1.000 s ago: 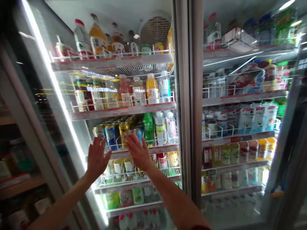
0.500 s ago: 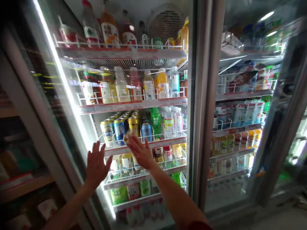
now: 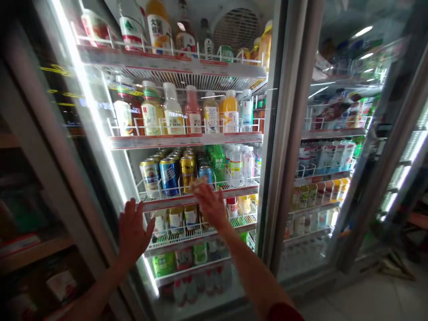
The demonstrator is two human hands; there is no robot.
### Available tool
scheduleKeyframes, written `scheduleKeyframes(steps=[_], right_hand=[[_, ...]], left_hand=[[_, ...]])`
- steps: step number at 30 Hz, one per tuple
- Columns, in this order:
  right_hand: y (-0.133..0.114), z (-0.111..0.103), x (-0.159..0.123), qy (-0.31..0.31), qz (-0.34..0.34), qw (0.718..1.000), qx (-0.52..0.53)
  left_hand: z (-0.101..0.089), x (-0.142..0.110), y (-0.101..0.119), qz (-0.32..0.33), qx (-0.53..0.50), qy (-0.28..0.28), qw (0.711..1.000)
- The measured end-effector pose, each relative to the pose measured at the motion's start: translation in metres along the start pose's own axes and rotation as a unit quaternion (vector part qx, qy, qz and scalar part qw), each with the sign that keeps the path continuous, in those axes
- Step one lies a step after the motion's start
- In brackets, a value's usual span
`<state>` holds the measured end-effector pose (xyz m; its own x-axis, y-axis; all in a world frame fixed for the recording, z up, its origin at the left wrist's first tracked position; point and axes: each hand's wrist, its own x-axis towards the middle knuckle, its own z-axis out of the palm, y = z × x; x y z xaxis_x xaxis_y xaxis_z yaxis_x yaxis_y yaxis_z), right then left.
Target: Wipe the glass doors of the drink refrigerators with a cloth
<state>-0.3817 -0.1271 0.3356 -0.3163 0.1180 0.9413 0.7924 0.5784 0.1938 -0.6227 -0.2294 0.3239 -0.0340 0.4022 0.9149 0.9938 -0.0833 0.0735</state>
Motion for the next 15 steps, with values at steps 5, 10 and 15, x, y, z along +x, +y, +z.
scheduleKeyframes(steps=[5, 10, 15], right_hand=[[0.037, -0.007, 0.008, 0.145, 0.285, 0.947, -0.03], [-0.011, 0.005, -0.01, -0.028, -0.034, 0.999, 0.03], [0.061, -0.013, -0.013, 0.095, 0.197, 0.974, -0.059]], left_hand=[[0.005, -0.017, 0.004, 0.032, 0.005, -0.015, 0.999], [0.018, -0.017, 0.021, 0.09, 0.017, -0.02, 0.996], [0.019, -0.01, 0.024, 0.089, 0.019, -0.003, 0.996]])
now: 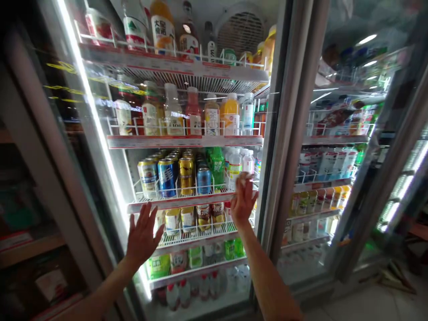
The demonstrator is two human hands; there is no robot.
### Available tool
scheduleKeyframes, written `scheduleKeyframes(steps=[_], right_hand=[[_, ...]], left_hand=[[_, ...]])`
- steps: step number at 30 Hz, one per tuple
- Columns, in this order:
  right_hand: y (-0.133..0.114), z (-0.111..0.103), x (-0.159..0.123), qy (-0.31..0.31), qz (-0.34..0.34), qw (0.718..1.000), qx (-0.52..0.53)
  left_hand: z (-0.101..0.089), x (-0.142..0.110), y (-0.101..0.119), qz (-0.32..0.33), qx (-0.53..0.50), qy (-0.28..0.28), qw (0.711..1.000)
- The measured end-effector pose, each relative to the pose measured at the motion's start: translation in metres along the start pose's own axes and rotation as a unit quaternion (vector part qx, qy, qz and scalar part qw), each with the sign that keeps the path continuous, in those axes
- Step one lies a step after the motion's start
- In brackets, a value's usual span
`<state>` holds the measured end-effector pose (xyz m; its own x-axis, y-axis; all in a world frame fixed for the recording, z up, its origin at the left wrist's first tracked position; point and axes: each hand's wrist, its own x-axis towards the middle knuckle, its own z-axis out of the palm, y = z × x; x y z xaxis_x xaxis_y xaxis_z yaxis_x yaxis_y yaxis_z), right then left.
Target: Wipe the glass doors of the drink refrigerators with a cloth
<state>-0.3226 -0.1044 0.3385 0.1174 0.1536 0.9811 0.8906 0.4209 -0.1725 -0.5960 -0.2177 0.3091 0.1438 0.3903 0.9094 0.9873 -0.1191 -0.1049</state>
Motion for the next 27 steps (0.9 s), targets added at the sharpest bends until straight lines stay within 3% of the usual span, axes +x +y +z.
scheduleKeyframes(steps=[2, 3, 5, 7, 9, 11, 13, 15, 16, 18, 20, 21, 23, 25, 27], right_hand=[[0.003, 0.001, 0.006, 0.033, 0.086, 0.996, -0.011], [-0.005, 0.001, 0.002, 0.018, 0.073, 0.997, -0.001], [-0.029, 0.003, -0.014, -0.051, -0.064, 0.996, 0.039], [-0.04, 0.002, -0.027, -0.118, -0.216, 0.967, 0.069], [-0.027, 0.001, -0.023, -0.121, -0.246, 0.96, 0.06], [0.002, 0.0, 0.0, -0.05, -0.129, 0.99, 0.021], [0.021, 0.002, 0.025, 0.041, 0.038, 0.998, -0.007], [0.011, 0.007, 0.036, 0.066, 0.095, 0.993, 0.001], [-0.003, 0.009, 0.034, 0.047, 0.061, 0.997, 0.017], [-0.037, 0.01, 0.019, -0.039, -0.11, 0.992, 0.054], [-0.056, 0.009, 0.008, -0.11, -0.271, 0.954, 0.073], [-0.056, 0.007, 0.01, -0.122, -0.302, 0.943, 0.071], [-0.039, 0.005, 0.028, -0.085, -0.242, 0.965, 0.049], [-0.019, 0.005, 0.056, 0.009, -0.081, 0.996, 0.026], [-0.017, 0.008, 0.073, 0.069, 0.029, 0.997, 0.023]], left_hand=[[0.0, 0.003, 0.003, 0.005, 0.005, 0.004, 1.0], [0.0, 0.005, 0.006, 0.007, 0.005, 0.003, 1.0], [0.001, 0.013, 0.011, 0.009, 0.0, 0.005, 1.0], [0.002, 0.022, 0.014, 0.003, 0.0, 0.013, 1.0], [0.001, 0.029, 0.013, 0.002, 0.009, 0.016, 1.0], [0.0, 0.032, 0.009, 0.013, 0.015, 0.009, 1.0], [-0.002, 0.031, 0.007, 0.02, 0.013, 0.0, 1.0], [-0.002, 0.029, 0.007, 0.017, 0.014, -0.001, 1.0], [-0.002, 0.028, 0.008, 0.014, 0.016, 0.0, 1.0], [-0.003, 0.028, 0.009, 0.016, 0.019, 0.004, 1.0], [-0.006, 0.029, 0.006, 0.018, 0.019, 0.011, 1.0], [-0.008, 0.03, 0.002, 0.012, 0.019, 0.016, 1.0], [-0.015, 0.032, -0.008, -0.014, 0.02, 0.029, 0.999], [-0.021, 0.034, -0.019, -0.044, 0.025, 0.037, 0.998], [-0.025, 0.036, -0.028, -0.055, 0.03, 0.03, 0.998]])
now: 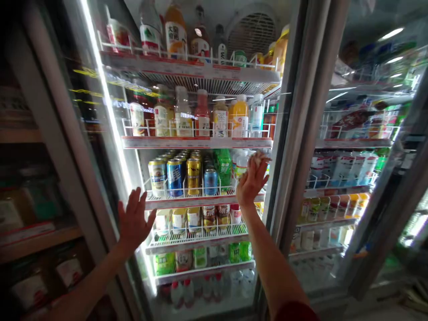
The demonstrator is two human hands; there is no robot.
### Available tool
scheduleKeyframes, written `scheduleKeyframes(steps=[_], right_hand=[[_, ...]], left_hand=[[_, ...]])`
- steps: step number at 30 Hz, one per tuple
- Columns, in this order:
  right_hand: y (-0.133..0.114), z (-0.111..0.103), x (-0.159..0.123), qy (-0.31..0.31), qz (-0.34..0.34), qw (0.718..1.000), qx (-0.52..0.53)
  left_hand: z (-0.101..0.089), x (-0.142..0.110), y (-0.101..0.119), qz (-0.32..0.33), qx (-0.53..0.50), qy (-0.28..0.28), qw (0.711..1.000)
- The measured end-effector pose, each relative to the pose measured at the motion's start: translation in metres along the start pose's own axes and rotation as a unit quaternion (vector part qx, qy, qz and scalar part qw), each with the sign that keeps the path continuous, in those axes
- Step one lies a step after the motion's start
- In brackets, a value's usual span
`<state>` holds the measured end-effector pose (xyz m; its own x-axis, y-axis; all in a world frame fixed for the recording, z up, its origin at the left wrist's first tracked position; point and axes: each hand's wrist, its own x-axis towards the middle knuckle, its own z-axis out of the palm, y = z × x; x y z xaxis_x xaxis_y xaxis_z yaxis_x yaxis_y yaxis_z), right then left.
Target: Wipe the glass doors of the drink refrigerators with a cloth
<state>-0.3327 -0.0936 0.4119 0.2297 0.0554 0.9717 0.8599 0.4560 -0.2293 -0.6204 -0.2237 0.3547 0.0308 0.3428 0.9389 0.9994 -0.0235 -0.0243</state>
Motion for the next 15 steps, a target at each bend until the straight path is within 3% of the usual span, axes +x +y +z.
scheduleKeyframes(steps=[1, 3, 5, 7, 9, 11, 13, 14, 15], right_hand=[[-0.008, 0.002, -0.001, -0.002, -0.003, 1.0, 0.008], [-0.034, 0.002, -0.018, -0.066, -0.134, 0.988, 0.041], [-0.052, -0.001, -0.039, -0.14, -0.313, 0.937, 0.073], [-0.049, -0.004, -0.042, -0.17, -0.38, 0.906, 0.08], [-0.029, -0.003, -0.024, -0.136, -0.291, 0.945, 0.058], [-0.011, 0.001, 0.004, -0.058, -0.115, 0.991, 0.022], [-0.011, 0.004, 0.019, -0.005, -0.003, 1.0, 0.008], [-0.018, 0.004, 0.018, -0.013, -0.006, 1.0, 0.015], [-0.027, 0.004, 0.012, -0.044, -0.055, 0.997, 0.031]], left_hand=[[-0.001, 0.0, -0.003, -0.001, 0.003, -0.004, 1.0], [-0.001, 0.0, -0.005, -0.001, 0.009, -0.01, 1.0], [-0.002, -0.001, -0.006, 0.002, 0.014, -0.011, 1.0], [-0.004, 0.0, -0.007, 0.006, 0.018, -0.008, 1.0], [-0.008, 0.004, -0.01, 0.008, 0.02, -0.004, 1.0], [-0.011, 0.012, -0.013, 0.008, 0.02, 0.004, 1.0], [-0.012, 0.023, -0.013, 0.006, 0.015, 0.012, 1.0], [-0.012, 0.029, -0.013, 0.005, 0.011, 0.014, 1.0], [-0.011, 0.033, -0.011, 0.003, 0.006, 0.014, 1.0]])
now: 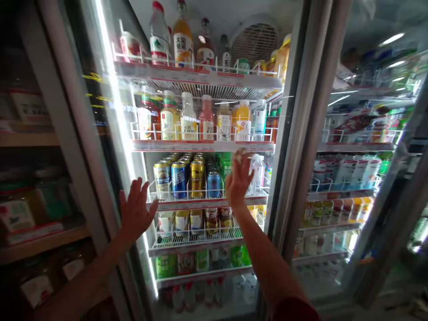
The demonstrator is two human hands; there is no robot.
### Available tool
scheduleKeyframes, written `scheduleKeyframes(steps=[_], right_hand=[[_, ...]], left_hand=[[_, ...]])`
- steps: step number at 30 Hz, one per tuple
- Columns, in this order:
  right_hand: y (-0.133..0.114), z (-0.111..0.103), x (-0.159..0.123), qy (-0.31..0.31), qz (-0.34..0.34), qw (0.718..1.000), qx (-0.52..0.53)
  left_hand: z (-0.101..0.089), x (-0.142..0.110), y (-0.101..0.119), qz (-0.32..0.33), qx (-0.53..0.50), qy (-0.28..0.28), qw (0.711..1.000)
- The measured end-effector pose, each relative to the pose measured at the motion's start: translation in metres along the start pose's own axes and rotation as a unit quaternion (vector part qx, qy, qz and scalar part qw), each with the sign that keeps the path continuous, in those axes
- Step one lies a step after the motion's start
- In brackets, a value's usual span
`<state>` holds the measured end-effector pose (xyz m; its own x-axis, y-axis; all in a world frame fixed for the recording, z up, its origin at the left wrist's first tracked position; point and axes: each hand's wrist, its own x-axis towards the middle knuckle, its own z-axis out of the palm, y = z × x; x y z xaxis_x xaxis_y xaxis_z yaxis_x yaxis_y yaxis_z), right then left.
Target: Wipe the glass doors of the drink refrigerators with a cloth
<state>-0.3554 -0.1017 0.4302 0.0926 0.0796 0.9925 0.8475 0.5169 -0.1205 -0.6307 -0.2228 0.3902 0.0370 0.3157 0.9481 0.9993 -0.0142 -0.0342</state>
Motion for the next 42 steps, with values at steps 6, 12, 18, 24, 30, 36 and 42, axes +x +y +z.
scheduleKeyframes(steps=[6, 12, 18, 24, 30, 36, 42], right_hand=[[0.005, -0.004, -0.026, -0.098, -0.203, 0.974, 0.012], [0.027, -0.005, 0.004, 0.027, 0.036, 0.998, -0.033], [0.027, -0.008, 0.004, -0.107, -0.194, 0.975, 0.017], [0.041, -0.005, 0.047, 0.029, 0.025, 0.999, -0.016], [0.03, -0.01, 0.041, -0.089, -0.216, 0.972, 0.002], [0.041, -0.006, 0.071, 0.067, -0.011, 0.998, -0.001], [0.025, -0.007, 0.065, -0.071, -0.289, 0.955, -0.001]], left_hand=[[0.004, 0.008, 0.007, 0.007, 0.002, -0.01, 1.0], [0.005, 0.017, 0.017, 0.032, 0.007, 0.016, 0.999], [0.013, 0.039, 0.024, 0.03, 0.002, 0.037, 0.999], [0.016, 0.054, 0.034, 0.046, -0.002, 0.064, 0.997], [0.016, 0.08, 0.044, 0.038, -0.011, 0.083, 0.996], [0.018, 0.076, 0.041, 0.047, 0.011, 0.085, 0.995], [0.012, 0.086, 0.031, 0.06, 0.018, 0.107, 0.992]])
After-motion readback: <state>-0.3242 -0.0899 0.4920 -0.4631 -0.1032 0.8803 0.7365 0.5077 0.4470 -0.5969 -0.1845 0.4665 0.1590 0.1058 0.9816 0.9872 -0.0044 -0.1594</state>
